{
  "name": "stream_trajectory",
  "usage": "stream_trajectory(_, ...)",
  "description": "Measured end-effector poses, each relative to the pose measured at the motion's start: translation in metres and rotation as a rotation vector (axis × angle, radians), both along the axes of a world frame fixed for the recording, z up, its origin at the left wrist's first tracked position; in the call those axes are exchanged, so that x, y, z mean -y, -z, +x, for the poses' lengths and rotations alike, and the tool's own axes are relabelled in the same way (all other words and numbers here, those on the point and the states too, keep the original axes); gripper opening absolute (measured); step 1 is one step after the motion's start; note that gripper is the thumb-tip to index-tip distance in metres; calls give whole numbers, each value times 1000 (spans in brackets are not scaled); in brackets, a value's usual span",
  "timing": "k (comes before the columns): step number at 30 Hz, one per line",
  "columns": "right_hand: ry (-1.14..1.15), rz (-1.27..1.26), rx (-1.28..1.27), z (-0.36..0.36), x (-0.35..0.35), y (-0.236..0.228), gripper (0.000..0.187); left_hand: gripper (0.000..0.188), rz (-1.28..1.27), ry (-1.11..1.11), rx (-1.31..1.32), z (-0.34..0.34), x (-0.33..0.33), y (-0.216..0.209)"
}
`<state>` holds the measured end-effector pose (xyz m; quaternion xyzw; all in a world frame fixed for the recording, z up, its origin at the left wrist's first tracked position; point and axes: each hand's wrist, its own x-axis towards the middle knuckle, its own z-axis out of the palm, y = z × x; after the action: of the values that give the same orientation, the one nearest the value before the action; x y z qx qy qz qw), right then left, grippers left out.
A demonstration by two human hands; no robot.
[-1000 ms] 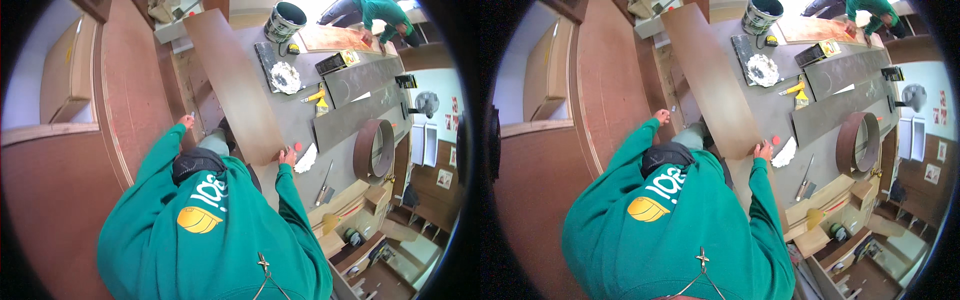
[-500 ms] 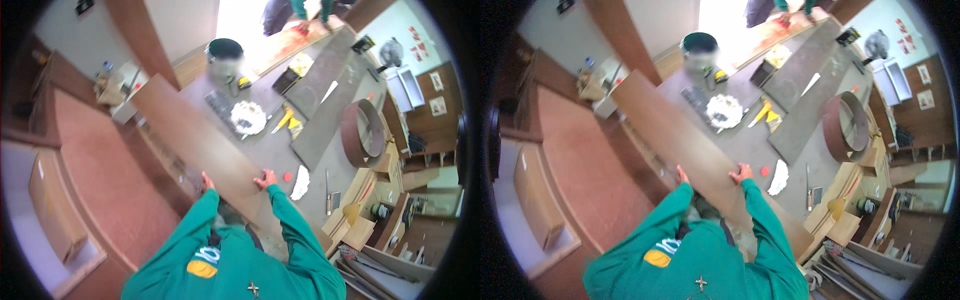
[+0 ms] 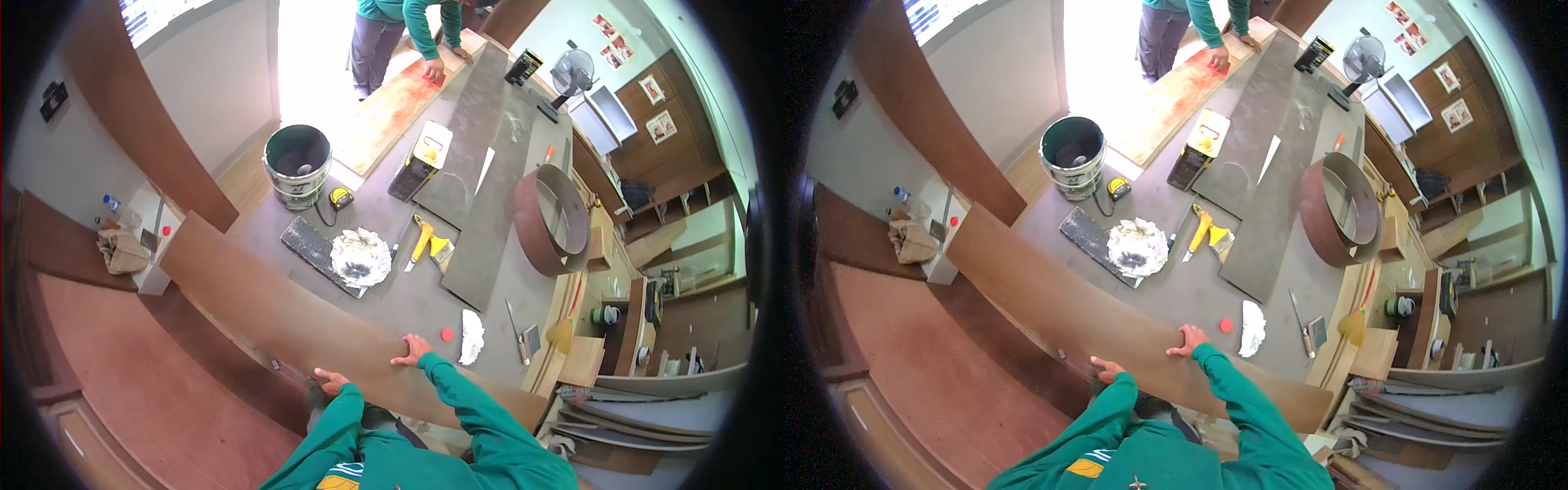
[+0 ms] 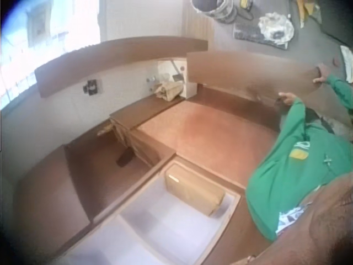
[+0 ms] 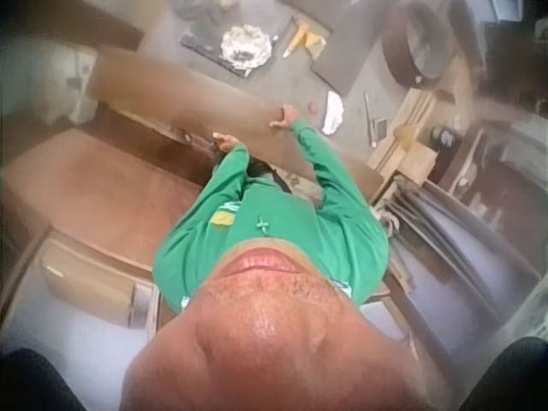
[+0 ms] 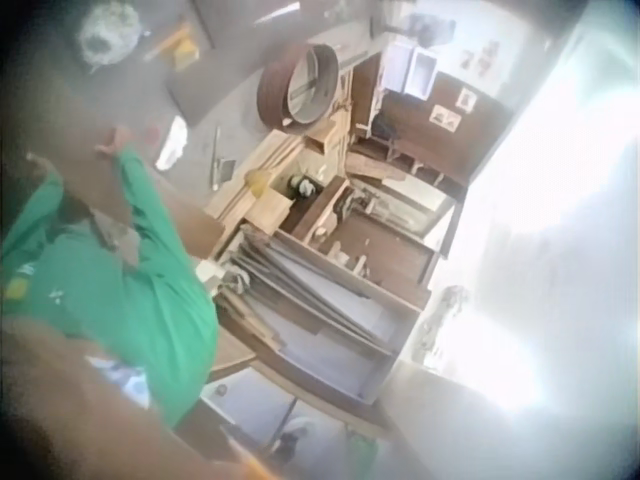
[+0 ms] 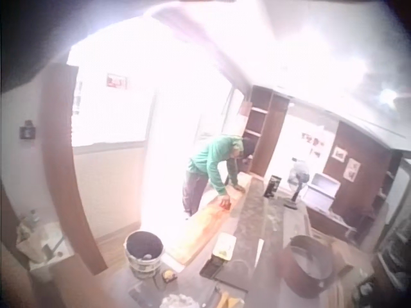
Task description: The person sands the edge of a large wooden board using a sanding block, then uses a knife to trim excess material from the edge before continues sanding the same edge.
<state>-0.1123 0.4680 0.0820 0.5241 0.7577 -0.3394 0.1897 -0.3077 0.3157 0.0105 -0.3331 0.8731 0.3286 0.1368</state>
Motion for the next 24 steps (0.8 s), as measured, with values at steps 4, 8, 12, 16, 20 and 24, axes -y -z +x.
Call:
stream_trajectory(4, -65, 31, 57, -9, -1, 3, 101, 79, 57, -24, 26, -4, 1, 6)
stream_trajectory(8, 90, -170, 13, 15, -18, 14, 99, 80, 19, 34, 106, 6, -6, -11)
stream_trajectory(12, 82, -188, -7, 3, -24, 11, 96, 87, 87, 74, -44, 5, 3, 7)
stream_trajectory(16, 141, -289, -59, -31, -21, -12, 110, 101, 24, 42, 154, -16, 25, 40)
stream_trajectory(20, 137, -245, 52, -10, 0, -11, 118, 102, 397, 45, 348, -12, 35, 25)
stream_trajectory(24, 96, -115, 76, -18, 9, -37, 105, 105, 1099, -225, 549, -29, 56, 29)
